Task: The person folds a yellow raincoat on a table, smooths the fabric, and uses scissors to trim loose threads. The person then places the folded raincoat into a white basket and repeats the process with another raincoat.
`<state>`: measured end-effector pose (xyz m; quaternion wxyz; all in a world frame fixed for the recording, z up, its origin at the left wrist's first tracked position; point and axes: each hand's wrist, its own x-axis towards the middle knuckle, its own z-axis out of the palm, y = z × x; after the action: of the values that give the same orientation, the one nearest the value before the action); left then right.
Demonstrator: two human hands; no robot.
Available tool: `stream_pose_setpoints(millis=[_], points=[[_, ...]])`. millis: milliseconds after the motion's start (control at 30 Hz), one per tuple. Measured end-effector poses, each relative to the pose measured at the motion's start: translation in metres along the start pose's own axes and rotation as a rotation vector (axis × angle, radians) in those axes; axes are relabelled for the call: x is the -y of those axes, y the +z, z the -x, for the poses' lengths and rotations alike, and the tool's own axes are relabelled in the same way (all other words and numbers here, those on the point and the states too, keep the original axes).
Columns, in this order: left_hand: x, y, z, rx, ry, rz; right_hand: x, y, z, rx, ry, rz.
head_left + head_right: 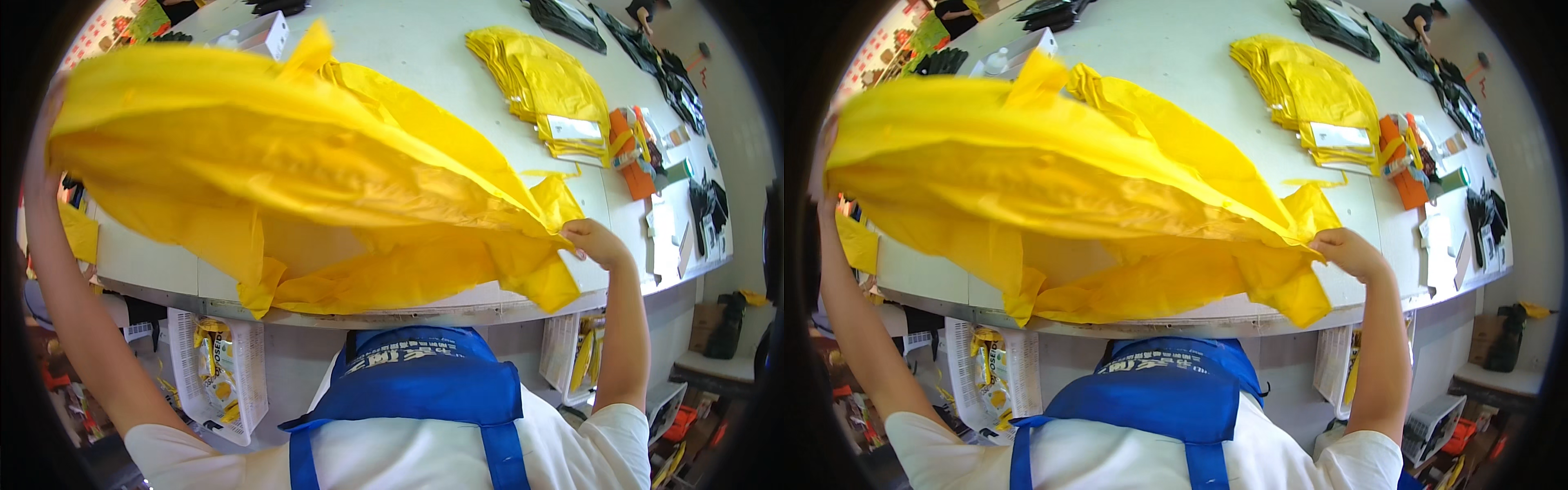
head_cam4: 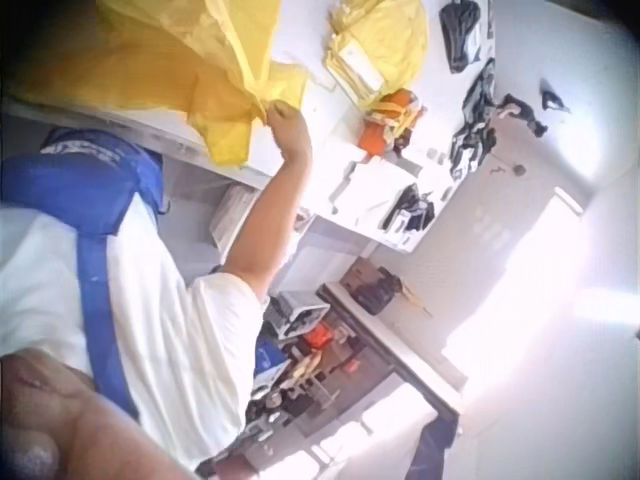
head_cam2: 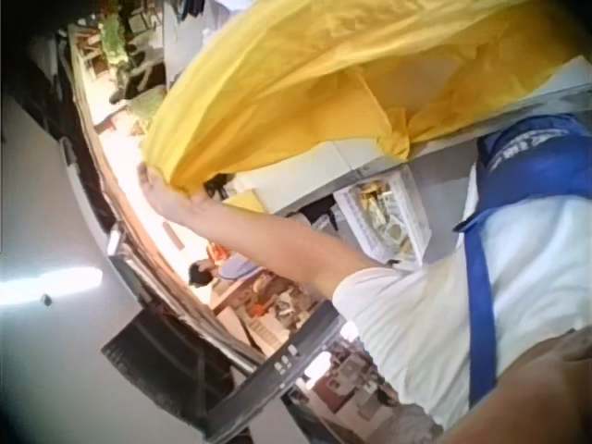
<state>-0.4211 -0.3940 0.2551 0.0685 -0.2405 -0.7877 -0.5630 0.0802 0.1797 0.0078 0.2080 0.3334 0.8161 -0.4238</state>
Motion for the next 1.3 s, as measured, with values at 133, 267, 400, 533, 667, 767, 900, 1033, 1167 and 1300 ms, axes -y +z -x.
stream_pose_setpoints(millis=[133,267,400,533,667,767,900,1033,1167,1300], points=[[0.092,0.000,0.093,0.182,-0.346,-0.034,0.001,0.018,0.035,-0.074,-0.087,0.101],[0.244,0.027,0.193,0.481,-0.572,-1.062,-0.054,0.107,0.011,-0.176,-0.041,-0.159],[0.227,0.154,0.241,0.150,-0.187,-1.429,-0.073,0.158,0.006,-0.259,0.071,-0.936],[0.129,0.313,0.331,0.404,0.119,-0.454,-0.074,0.162,0.004,-0.081,0.076,-0.938],[0.098,0.406,0.377,0.780,0.098,-0.335,-0.082,0.173,-0.014,-0.157,-0.050,-1.019],[0.106,0.416,0.378,0.793,0.003,-0.268,-0.068,0.174,-0.009,-0.171,-0.149,-1.305],[0.112,0.412,0.376,0.816,-0.081,-0.189,-0.058,0.170,-0.018,-0.068,-0.127,-1.261],[0.124,0.418,0.380,0.832,-0.162,-0.201,-0.070,0.178,-0.035,-0.099,-0.003,-1.135],[0.140,0.428,0.388,0.886,-0.236,-0.270,-0.067,0.184,-0.042,-0.180,-0.015,-1.169],[0.158,0.443,0.390,0.927,-0.228,-0.417,-0.059,0.190,-0.046,-0.276,-0.033,-1.107]])
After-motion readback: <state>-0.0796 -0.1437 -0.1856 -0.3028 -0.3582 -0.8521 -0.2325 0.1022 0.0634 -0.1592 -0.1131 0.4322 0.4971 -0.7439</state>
